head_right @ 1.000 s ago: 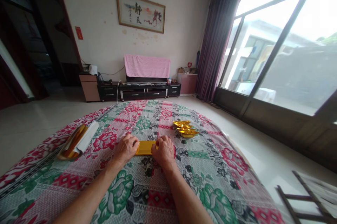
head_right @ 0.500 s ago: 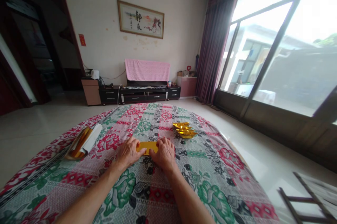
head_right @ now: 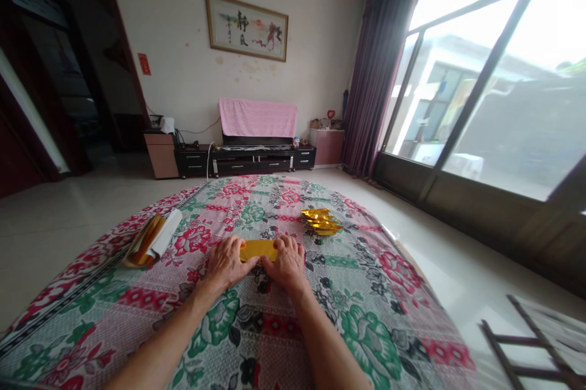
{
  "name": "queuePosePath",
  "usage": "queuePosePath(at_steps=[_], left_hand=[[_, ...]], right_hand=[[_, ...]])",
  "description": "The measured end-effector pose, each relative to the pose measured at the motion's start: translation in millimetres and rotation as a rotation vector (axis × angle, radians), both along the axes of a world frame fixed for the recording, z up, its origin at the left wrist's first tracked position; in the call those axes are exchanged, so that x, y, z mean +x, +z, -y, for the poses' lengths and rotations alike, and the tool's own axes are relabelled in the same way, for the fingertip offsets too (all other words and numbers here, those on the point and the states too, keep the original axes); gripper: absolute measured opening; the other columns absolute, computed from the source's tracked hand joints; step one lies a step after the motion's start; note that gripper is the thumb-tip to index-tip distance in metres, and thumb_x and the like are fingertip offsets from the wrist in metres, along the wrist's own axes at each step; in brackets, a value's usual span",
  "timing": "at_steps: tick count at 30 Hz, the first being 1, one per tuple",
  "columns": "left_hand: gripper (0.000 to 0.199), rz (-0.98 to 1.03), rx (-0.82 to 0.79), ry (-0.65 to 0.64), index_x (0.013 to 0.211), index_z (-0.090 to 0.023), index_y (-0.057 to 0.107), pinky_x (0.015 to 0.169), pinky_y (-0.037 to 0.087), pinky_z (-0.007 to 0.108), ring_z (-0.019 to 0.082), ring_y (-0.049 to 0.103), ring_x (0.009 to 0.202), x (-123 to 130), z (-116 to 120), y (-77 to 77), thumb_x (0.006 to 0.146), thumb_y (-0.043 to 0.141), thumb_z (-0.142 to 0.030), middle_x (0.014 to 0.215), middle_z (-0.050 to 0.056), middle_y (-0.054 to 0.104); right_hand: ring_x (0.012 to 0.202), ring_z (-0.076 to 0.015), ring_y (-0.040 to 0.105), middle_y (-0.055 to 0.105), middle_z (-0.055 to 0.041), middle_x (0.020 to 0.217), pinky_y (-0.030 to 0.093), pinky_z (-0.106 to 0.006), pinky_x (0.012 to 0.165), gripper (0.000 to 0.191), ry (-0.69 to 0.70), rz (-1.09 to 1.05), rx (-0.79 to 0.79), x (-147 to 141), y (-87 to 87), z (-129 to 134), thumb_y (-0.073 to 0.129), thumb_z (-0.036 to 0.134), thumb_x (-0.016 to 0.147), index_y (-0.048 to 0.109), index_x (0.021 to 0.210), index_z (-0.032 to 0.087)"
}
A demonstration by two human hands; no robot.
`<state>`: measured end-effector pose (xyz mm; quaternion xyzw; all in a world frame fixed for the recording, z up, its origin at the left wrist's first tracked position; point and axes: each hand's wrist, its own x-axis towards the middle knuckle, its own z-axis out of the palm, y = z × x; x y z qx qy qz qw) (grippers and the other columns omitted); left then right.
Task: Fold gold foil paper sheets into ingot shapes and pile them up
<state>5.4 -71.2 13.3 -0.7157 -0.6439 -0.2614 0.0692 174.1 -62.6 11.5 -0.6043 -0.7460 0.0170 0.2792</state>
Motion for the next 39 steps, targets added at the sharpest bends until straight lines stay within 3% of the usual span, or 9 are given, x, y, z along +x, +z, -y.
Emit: queuePosePath(at_steps=[7,11,21,26,29,39], left_hand=[[0.042,0.019,-0.014,-0.016,0.097,-0.019,0.055,0.084,0.04,0.04,0.029,0.052,0.101,-1.0,-2.3,-0.6,0.07,0.061,-0.05,0.102,0.008,0.058],[0.042,0.013,-0.021,-0.008,0.098,-0.02,0.055,0.084,0.039,0.041,0.029,0.052,0.101,-0.5,-2.3,-0.7,0.07,0.06,-0.051,0.102,0.008,0.058],[0.043,0.004,-0.019,-0.013,0.098,-0.02,0.055,0.084,0.039,0.039,0.027,0.053,0.099,-1.2,-2.8,-1.1,0.069,0.06,-0.051,0.101,0.008,0.058],[0.042,-0.006,-0.021,-0.008,0.098,-0.02,0.055,0.082,0.04,0.038,0.027,0.053,0.098,-1.0,-3.8,-2.0,0.071,0.058,-0.052,0.101,0.008,0.058],[0.041,-0.008,-0.01,-0.007,0.097,-0.02,0.055,0.081,0.04,0.038,0.027,0.053,0.098,-1.2,-4.7,-3.6,0.071,0.058,-0.051,0.1,0.008,0.058],[0.046,-0.018,0.029,-0.002,0.098,-0.019,0.055,0.082,0.04,0.039,0.028,0.053,0.1,0.9,-2.2,-4.3,0.071,0.056,-0.056,0.102,0.009,0.058]], right_hand=[[0.115,-0.0218,0.041,0.052,-0.004,0.122,0.025,-0.037,0.095,0.025,0.07,-0.011,-0.129,9.6,2.6,-5.8,0.051,0.03,0.075,0.057,0.098,0.024],[0.116,-0.021,0.04,0.051,-0.0033,0.124,0.025,-0.037,0.095,0.031,0.112,-0.007,-0.189,15.0,4.0,-10.0,0.048,0.021,0.072,0.058,0.101,0.024],[0.115,-0.0182,0.042,0.054,-0.0009,0.123,0.026,-0.035,0.095,0.036,0.104,-0.02,-0.197,17.6,-4.1,-19.8,0.04,0.013,0.076,0.06,0.102,0.026],[0.108,-0.0187,0.046,0.057,-0.0014,0.114,0.029,-0.035,0.091,0.025,0.083,-0.032,-0.165,12.0,-0.5,-14.5,0.038,0.026,0.083,0.062,0.092,0.026],[0.11,-0.0213,0.043,0.055,-0.0026,0.116,0.027,-0.036,0.092,0.022,0.032,-0.044,-0.048,6.8,0.1,-6.2,0.049,0.038,0.079,0.059,0.093,0.025],[0.106,-0.0238,0.045,0.056,-0.0053,0.111,0.026,-0.036,0.093,0.023,0.01,-0.022,0.029,2.5,0.4,1.6,0.057,0.04,0.073,0.056,0.09,0.023]])
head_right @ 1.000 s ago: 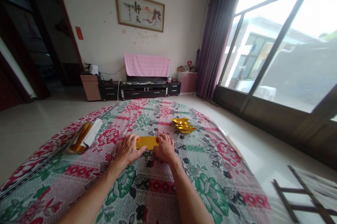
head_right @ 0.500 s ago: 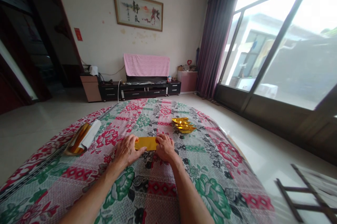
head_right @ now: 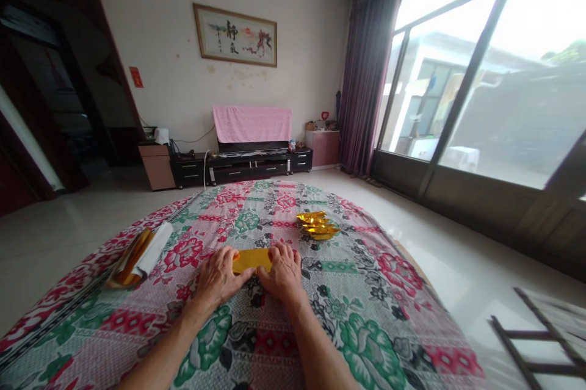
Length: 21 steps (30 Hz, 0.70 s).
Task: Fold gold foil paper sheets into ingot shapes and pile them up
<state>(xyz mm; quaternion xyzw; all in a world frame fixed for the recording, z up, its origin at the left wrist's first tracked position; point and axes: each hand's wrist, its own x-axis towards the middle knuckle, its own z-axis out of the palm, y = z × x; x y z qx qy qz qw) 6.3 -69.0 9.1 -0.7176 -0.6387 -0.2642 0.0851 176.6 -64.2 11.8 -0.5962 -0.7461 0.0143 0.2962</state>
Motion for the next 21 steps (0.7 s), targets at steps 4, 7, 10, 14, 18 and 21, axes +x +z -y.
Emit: queuePosePath(at_steps=[4,7,10,14,18,21], left_hand=[[0.045,0.03,-0.032,0.002,0.099,-0.019,0.055,0.082,0.04,0.04,0.029,0.053,0.1,-0.6,-3.1,-0.8,0.07,0.058,-0.054,0.103,0.009,0.058],[0.041,0.062,-0.075,-0.028,0.099,-0.019,0.055,0.083,0.041,0.038,0.027,0.054,0.099,-5.3,-8.0,-2.1,0.07,0.059,-0.048,0.103,0.008,0.059],[0.036,0.088,-0.109,-0.065,0.099,-0.02,0.056,0.083,0.042,0.035,0.025,0.055,0.098,-11.5,-11.7,-1.6,0.069,0.06,-0.041,0.102,0.006,0.059],[0.032,0.126,-0.162,-0.124,0.098,-0.021,0.057,0.082,0.042,0.032,0.022,0.056,0.096,-17.8,-12.9,2.5,0.069,0.06,-0.035,0.101,0.003,0.06],[0.03,0.159,-0.187,-0.144,0.097,-0.021,0.058,0.081,0.044,0.031,0.021,0.057,0.094,-22.1,-13.8,4.7,0.069,0.059,-0.032,0.101,0.003,0.061],[0.028,0.177,-0.181,-0.161,0.096,-0.021,0.059,0.083,0.044,0.031,0.02,0.058,0.095,-25.8,-16.1,2.8,0.068,0.058,-0.028,0.103,0.003,0.061]], right_hand=[[0.105,-0.0232,0.045,0.056,-0.0048,0.112,0.026,-0.036,0.093,0.024,-0.001,-0.002,0.007,0.3,-1.3,0.1,0.056,0.04,0.074,0.055,0.091,0.023],[0.106,-0.0232,0.045,0.056,-0.0049,0.113,0.026,-0.036,0.093,0.024,0.002,-0.002,0.003,1.0,-2.6,-0.4,0.056,0.041,0.074,0.055,0.091,0.024],[0.109,-0.0235,0.043,0.054,-0.0051,0.116,0.026,-0.036,0.093,0.024,0.009,-0.003,-0.002,1.6,-3.0,-0.9,0.056,0.04,0.074,0.056,0.092,0.024],[0.107,-0.0233,0.044,0.056,-0.0047,0.112,0.026,-0.035,0.092,0.023,0.005,-0.005,-0.013,1.0,-1.3,-0.7,0.057,0.039,0.074,0.056,0.091,0.024],[0.107,-0.0229,0.045,0.056,-0.0041,0.11,0.027,-0.035,0.092,0.022,0.006,-0.005,-0.015,0.3,-0.1,-0.8,0.057,0.038,0.074,0.055,0.09,0.023],[0.109,-0.0228,0.044,0.056,-0.004,0.113,0.027,-0.035,0.092,0.022,0.003,0.004,-0.019,0.5,-0.3,-1.0,0.057,0.038,0.074,0.056,0.091,0.024]])
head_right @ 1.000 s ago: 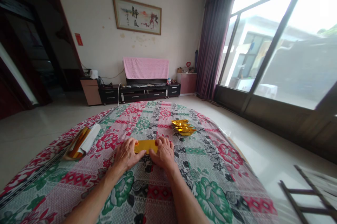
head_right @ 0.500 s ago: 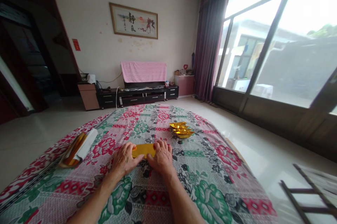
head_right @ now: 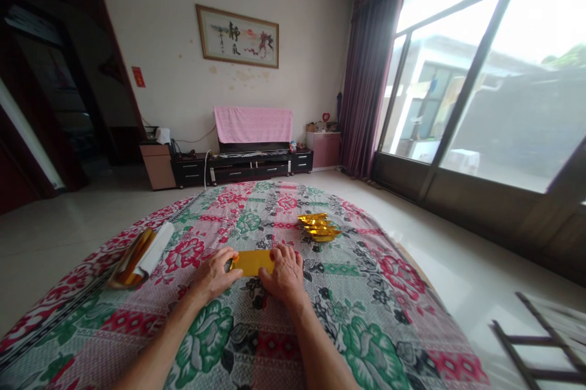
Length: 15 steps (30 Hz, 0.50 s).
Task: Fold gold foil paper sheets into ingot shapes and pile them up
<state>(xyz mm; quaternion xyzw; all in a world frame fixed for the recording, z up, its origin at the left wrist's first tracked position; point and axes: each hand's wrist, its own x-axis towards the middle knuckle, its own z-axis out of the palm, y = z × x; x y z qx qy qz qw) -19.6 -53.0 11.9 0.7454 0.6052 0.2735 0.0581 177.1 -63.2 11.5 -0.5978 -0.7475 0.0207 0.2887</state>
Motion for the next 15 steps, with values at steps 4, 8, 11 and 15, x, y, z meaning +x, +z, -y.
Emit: queuePosePath(at_steps=[4,8,11,15], left_hand=[[0.031,0.019,0.03,-0.044,0.098,-0.021,0.06,0.09,0.043,0.032,0.02,0.057,0.099,-5.8,-2.9,-3.3,0.068,0.058,-0.025,0.107,0.004,0.062],[0.035,0.049,0.03,-0.054,0.101,-0.021,0.061,0.096,0.041,0.034,0.02,0.056,0.105,-11.6,-4.2,-5.2,0.066,0.06,-0.023,0.113,0.004,0.061],[0.037,0.059,0.025,-0.067,0.105,-0.022,0.061,0.099,0.039,0.034,0.02,0.053,0.11,-15.6,-4.6,-6.7,0.067,0.059,-0.023,0.117,0.004,0.061],[0.038,0.039,0.008,-0.117,0.108,-0.02,0.06,0.101,0.038,0.037,0.02,0.051,0.114,-20.7,-4.1,-7.2,0.07,0.058,-0.025,0.121,0.005,0.059]], right_hand=[[0.11,-0.0227,0.044,0.056,-0.0039,0.114,0.027,-0.035,0.092,0.022,0.003,0.01,-0.004,0.3,0.4,0.3,0.056,0.038,0.074,0.056,0.091,0.024],[0.109,-0.0234,0.045,0.056,-0.0045,0.113,0.028,-0.035,0.091,0.021,0.018,0.01,-0.008,0.6,1.4,0.1,0.055,0.038,0.075,0.056,0.091,0.024],[0.109,-0.023,0.045,0.056,-0.0047,0.115,0.027,-0.036,0.092,0.022,0.017,0.012,-0.016,1.1,1.3,-0.7,0.055,0.038,0.074,0.056,0.091,0.024],[0.11,-0.0223,0.045,0.055,-0.0042,0.115,0.026,-0.036,0.093,0.022,0.015,0.015,-0.017,1.2,1.8,-1.0,0.055,0.038,0.074,0.056,0.091,0.024]])
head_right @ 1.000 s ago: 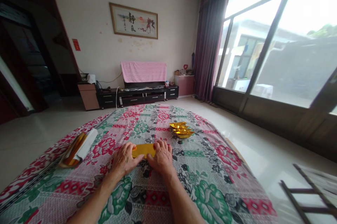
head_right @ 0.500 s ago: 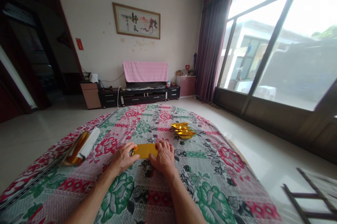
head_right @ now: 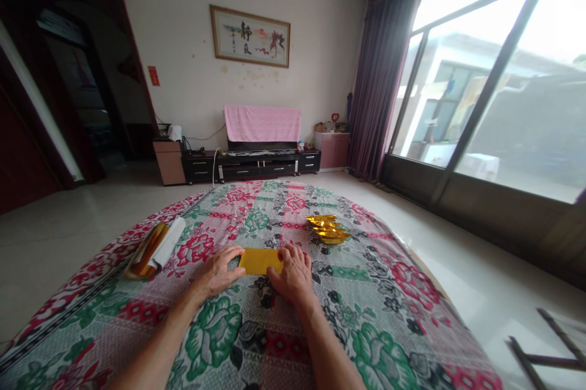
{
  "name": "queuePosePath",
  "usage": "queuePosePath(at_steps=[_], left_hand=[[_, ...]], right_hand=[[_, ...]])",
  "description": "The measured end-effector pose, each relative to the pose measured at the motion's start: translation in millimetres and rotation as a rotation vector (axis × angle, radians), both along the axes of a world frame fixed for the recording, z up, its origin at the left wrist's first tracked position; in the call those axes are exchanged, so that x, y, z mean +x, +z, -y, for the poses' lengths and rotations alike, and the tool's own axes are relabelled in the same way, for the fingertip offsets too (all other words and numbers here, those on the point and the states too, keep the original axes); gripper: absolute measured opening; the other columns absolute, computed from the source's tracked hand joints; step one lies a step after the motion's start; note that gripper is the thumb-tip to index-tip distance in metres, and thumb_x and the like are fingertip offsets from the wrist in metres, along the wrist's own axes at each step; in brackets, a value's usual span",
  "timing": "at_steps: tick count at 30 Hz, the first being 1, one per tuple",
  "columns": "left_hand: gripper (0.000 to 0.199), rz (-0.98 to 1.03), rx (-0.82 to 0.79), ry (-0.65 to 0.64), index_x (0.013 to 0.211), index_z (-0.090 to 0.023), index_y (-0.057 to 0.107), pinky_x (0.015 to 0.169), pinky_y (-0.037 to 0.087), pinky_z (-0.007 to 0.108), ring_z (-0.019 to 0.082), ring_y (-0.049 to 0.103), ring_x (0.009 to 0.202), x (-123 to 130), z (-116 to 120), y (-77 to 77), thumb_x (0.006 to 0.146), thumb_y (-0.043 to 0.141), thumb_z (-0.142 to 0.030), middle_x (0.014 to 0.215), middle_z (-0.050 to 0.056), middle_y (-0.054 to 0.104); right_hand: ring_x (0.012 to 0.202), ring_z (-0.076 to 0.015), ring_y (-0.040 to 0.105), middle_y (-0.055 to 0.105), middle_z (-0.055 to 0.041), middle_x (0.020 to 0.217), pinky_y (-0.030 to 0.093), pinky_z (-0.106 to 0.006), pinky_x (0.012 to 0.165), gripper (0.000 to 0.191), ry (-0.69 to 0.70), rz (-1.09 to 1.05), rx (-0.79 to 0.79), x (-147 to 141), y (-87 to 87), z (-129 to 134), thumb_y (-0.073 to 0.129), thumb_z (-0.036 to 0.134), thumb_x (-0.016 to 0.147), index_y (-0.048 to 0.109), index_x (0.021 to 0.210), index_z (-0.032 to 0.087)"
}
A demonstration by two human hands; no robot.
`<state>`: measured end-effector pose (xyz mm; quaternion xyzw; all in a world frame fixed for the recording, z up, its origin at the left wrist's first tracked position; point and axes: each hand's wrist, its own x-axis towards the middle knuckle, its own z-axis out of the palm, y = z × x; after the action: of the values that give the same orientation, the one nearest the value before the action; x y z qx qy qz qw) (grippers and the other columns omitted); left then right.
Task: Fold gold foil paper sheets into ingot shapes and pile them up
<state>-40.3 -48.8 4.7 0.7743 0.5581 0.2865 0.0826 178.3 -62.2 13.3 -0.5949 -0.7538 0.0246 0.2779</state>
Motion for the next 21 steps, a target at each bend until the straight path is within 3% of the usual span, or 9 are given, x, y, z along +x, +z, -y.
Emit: queuePosePath(at_steps=[15,21], left_hand=[[0.047,-0.019,-0.029,-0.043,0.114,-0.021,0.057,0.104,0.036,0.035,0.019,0.049,0.117,-2.5,4.9,8.6,0.068,0.049,-0.013,0.124,0.005,0.057],[0.055,0.06,0.002,-0.001,0.116,-0.018,0.056,0.102,0.039,0.032,0.018,0.052,0.114,-3.4,0.0,0.6,0.063,0.045,-0.006,0.122,0.007,0.058]], right_hand=[[0.107,-0.0212,0.046,0.056,-0.0037,0.112,0.029,-0.036,0.092,0.024,0.006,0.017,-0.008,0.4,0.8,0.2,0.054,0.038,0.074,0.055,0.093,0.024],[0.109,-0.0225,0.046,0.056,-0.0044,0.112,0.028,-0.037,0.092,0.024,0.014,0.011,-0.003,0.7,-0.4,-0.2,0.053,0.038,0.074,0.055,0.094,0.024]])
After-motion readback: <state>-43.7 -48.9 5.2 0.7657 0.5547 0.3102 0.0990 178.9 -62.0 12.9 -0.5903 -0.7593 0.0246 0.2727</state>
